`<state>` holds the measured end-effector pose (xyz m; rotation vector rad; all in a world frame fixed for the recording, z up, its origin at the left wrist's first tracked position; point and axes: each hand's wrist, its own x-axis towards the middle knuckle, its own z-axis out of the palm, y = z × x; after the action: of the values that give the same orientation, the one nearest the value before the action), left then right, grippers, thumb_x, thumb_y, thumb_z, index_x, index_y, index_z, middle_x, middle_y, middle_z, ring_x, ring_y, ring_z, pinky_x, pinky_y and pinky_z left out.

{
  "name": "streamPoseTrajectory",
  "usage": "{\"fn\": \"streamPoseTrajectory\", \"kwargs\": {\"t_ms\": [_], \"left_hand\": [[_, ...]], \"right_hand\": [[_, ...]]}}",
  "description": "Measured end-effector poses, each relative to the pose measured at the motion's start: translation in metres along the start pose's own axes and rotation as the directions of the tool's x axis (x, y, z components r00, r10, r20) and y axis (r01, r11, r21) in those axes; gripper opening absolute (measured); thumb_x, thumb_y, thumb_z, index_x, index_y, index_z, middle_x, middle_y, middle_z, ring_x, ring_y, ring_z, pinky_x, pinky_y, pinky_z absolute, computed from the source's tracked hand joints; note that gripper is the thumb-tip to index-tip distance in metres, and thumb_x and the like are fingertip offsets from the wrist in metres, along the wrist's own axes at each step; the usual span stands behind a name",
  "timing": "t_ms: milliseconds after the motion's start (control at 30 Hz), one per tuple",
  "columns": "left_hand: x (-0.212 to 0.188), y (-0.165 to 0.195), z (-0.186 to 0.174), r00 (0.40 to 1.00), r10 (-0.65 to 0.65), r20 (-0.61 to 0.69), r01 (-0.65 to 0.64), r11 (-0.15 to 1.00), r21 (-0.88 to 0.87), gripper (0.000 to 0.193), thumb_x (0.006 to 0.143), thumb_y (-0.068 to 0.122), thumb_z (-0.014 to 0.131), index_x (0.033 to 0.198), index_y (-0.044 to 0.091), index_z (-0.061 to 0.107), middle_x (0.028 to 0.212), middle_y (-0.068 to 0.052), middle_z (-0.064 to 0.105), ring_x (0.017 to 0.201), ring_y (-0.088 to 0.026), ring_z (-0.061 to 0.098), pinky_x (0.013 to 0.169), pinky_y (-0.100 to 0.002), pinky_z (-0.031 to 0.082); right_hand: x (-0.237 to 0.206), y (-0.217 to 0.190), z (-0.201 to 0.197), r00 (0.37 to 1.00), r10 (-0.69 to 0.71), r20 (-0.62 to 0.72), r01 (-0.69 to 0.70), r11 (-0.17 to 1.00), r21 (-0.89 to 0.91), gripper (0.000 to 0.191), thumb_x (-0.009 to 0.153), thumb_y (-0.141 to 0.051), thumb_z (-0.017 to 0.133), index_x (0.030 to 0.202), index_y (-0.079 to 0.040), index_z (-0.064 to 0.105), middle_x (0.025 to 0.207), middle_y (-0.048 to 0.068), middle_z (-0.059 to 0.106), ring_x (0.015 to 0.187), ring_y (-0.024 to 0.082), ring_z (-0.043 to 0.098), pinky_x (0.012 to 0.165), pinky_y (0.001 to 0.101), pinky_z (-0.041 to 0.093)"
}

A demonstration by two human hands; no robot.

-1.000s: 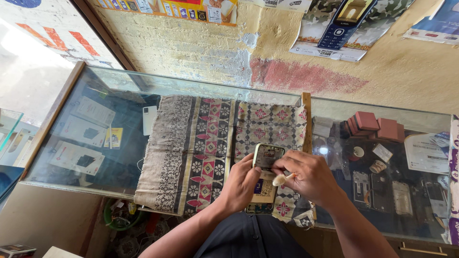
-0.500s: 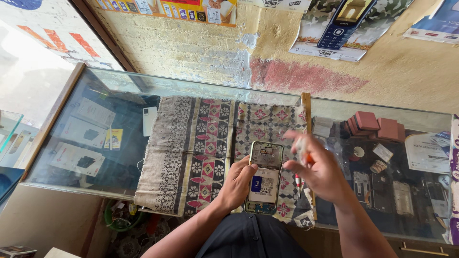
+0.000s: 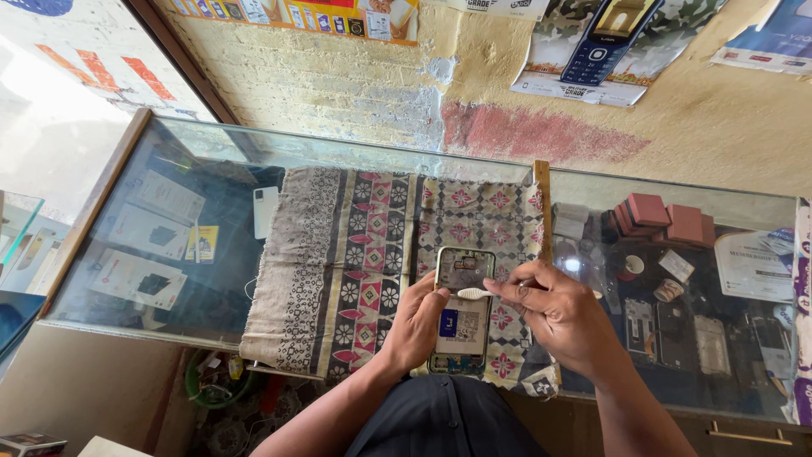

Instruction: The person cleans the interior of a disassembled mobile phone using a toothbrush and a small tube of cleaning solution. They then reassemble the phone and place it on the counter.

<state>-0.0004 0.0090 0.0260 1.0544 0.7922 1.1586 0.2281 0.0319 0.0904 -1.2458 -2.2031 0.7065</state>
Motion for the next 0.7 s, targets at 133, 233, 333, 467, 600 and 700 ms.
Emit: {"fn": "streamPoseTrajectory", "kwargs": {"t_ms": [133,233,333,467,600,700], "left_hand": [[-0.001,-0.002,-0.003,1.000,-0.022,-0.016,0.021,1.000,-0.007,0.039,0.104,0.015,0.036,0.125,-0.005,0.062,0.105,-0.012,0.071,0.093,-0.014,0.064,0.084,-0.030,0.053],[-0.003,-0.005,-0.005,0.998,-0.064,-0.020,0.063,0.997,-0.049,0.039,0.105,0.016,0.036,0.123,-0.006,0.063,0.097,-0.011,0.071,0.083,-0.014,0.062,0.076,-0.030,0.053],[-0.004,-0.004,-0.006,0.999,-0.037,-0.004,0.037,0.997,-0.066,0.038,0.108,0.015,0.037,0.122,-0.008,0.063,0.094,-0.011,0.068,0.080,-0.013,0.058,0.074,-0.030,0.051],[-0.004,0.003,-0.008,1.000,-0.019,-0.003,0.019,0.998,-0.052,0.037,0.105,0.016,0.036,0.120,-0.006,0.062,0.097,-0.010,0.071,0.084,-0.012,0.062,0.078,-0.029,0.053],[-0.007,0.011,-0.009,0.999,-0.045,0.002,0.045,0.996,-0.081,0.036,0.104,0.015,0.036,0.120,-0.005,0.061,0.096,-0.010,0.070,0.083,-0.012,0.062,0.078,-0.029,0.053],[-0.010,0.013,-0.011,0.999,-0.034,0.030,0.037,0.997,-0.075,0.036,0.106,0.015,0.036,0.118,-0.007,0.062,0.096,-0.010,0.070,0.083,-0.011,0.061,0.078,-0.030,0.053]], "right_hand": [[0.003,-0.006,-0.001,0.982,-0.111,-0.152,0.083,0.981,-0.175,0.039,0.081,0.004,0.075,0.110,-0.021,0.081,0.095,-0.002,0.069,0.074,0.006,0.063,0.061,0.0243,0.055],[0.007,-0.008,0.001,0.927,-0.196,-0.321,0.074,0.932,-0.356,0.027,0.083,-0.001,0.080,0.103,-0.019,0.080,0.091,-0.001,0.066,0.076,0.013,0.059,0.062,0.0283,0.052],[0.008,-0.012,0.001,0.894,-0.204,-0.399,0.077,0.947,-0.311,0.023,0.085,-0.003,0.081,0.102,-0.019,0.080,0.087,-0.004,0.066,0.076,0.014,0.058,0.062,0.0291,0.049],[0.003,-0.021,-0.001,0.984,-0.055,-0.172,0.048,0.998,-0.044,0.036,0.081,0.004,0.074,0.109,-0.017,0.081,0.087,-0.004,0.068,0.071,0.005,0.064,0.057,0.0241,0.052],[0.005,-0.028,0.002,0.957,-0.167,-0.236,0.098,0.956,-0.278,0.032,0.081,0.004,0.078,0.105,-0.016,0.082,0.086,-0.002,0.068,0.072,0.011,0.061,0.056,0.0258,0.052],[0.009,-0.031,0.004,0.872,-0.314,-0.374,0.093,0.858,-0.505,0.030,0.081,-0.002,0.081,0.105,-0.019,0.080,0.085,0.000,0.065,0.078,0.019,0.058,0.062,0.0314,0.050]]}}
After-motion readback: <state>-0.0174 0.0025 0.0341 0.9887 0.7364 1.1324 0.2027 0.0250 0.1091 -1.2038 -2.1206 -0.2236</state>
